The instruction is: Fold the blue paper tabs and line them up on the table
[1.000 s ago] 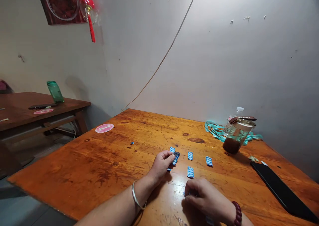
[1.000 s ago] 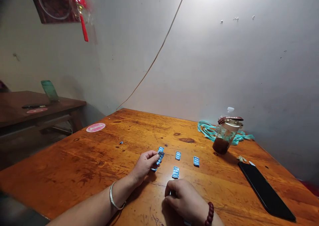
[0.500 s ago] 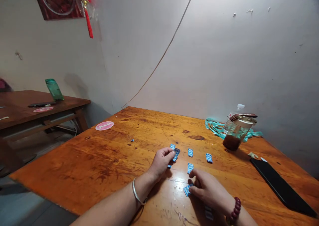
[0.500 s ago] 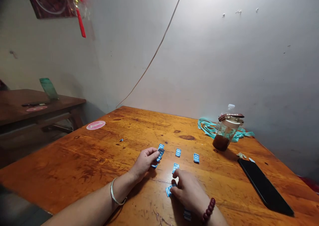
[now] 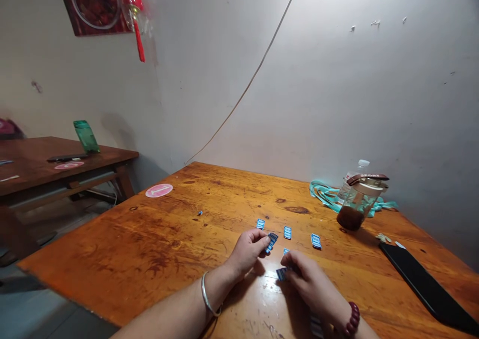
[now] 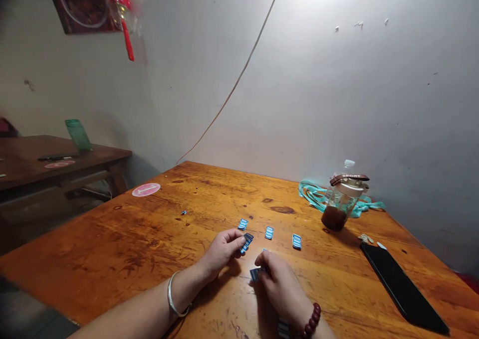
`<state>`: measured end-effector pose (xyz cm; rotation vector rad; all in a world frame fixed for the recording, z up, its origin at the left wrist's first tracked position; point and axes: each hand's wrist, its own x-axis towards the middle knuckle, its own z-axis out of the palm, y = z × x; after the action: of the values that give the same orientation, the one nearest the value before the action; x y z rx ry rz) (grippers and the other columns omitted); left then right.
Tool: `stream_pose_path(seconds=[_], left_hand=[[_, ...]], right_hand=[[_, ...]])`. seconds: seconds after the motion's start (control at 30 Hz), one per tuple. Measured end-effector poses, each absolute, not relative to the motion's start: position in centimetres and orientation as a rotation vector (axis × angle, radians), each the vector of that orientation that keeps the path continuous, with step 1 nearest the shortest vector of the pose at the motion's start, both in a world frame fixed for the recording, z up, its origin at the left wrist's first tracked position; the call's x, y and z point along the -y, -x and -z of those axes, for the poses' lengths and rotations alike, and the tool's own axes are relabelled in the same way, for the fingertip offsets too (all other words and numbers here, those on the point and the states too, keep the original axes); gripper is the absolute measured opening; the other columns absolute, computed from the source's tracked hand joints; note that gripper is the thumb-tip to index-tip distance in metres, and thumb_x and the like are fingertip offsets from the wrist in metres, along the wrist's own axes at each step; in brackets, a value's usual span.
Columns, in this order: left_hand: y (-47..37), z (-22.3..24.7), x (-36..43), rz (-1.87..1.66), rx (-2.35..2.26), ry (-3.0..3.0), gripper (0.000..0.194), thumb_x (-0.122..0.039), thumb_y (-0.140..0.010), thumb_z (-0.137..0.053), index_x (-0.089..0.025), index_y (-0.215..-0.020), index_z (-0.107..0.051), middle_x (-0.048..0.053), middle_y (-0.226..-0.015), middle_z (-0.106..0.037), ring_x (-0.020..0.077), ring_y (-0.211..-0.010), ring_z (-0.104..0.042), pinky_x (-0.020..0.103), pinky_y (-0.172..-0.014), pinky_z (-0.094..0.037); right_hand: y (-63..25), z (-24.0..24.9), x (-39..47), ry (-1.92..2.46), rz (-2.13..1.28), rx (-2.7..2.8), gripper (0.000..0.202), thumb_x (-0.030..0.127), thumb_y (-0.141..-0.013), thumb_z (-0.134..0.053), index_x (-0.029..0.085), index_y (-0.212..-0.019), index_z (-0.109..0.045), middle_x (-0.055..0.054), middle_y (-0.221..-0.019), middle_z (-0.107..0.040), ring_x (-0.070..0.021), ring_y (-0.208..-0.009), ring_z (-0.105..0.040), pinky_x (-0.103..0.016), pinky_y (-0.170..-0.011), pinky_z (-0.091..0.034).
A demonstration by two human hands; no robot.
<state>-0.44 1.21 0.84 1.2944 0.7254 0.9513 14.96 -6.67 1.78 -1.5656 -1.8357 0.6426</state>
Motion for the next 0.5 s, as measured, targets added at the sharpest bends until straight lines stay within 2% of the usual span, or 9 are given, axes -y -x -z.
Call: stream_pose_path(seconds=[0.1,0.23,0.5], left_hand=[[0.27,-0.81,-0.94,-0.926,-0.703,-1.364,0.03,-0.043,-0.069,-0.057,-0.013,-0.065,-0.056,-0.001,-0.056,-0.052,0.008,-0.05,-0.045,0.02,-0.05,-0.035],[0.1,-0.53,-0.67,-0.867,-0.754,-1.418,0.03,-0.043,-0.067,-0.059,-0.013,-0.064,-0.057,-0.001,-0.054,-0.051,0.0079,-0.049,-0.044,0.019,-0.047,-0.033],[0.19,-0.42,-0.15,-0.749,-0.721,-1.384,0.03,-0.04,-0.065,-0.061,-0.011,-0.07,-0.061,0.001,-0.06,-0.055,0.0081,-0.053,-0.046,0.02,-0.05,-0.034]], right_hand=[[-14.44,-2.71,6.78,1.431,-0.619,1.762,0.015,0.022,-0.079,-0.044,0.019,-0.068,-0.055,0.001,-0.066,-0.055,-0.013,-0.062,-0.049,-0.022,-0.056,-0.038],[-14.06,-2.89,6.78,1.299,-0.572,1.726,0.023,0.031,-0.083,-0.042,0.02,-0.072,-0.06,-0.003,-0.073,-0.058,-0.0153,-0.068,-0.052,-0.026,-0.063,-0.042],[-13.89,-2.02,6.46,1.344,-0.627,1.612,0.016,0.032,-0.082,-0.046,0.02,-0.086,-0.056,-0.002,-0.075,-0.059,-0.015,-0.068,-0.054,-0.025,-0.062,-0.043]])
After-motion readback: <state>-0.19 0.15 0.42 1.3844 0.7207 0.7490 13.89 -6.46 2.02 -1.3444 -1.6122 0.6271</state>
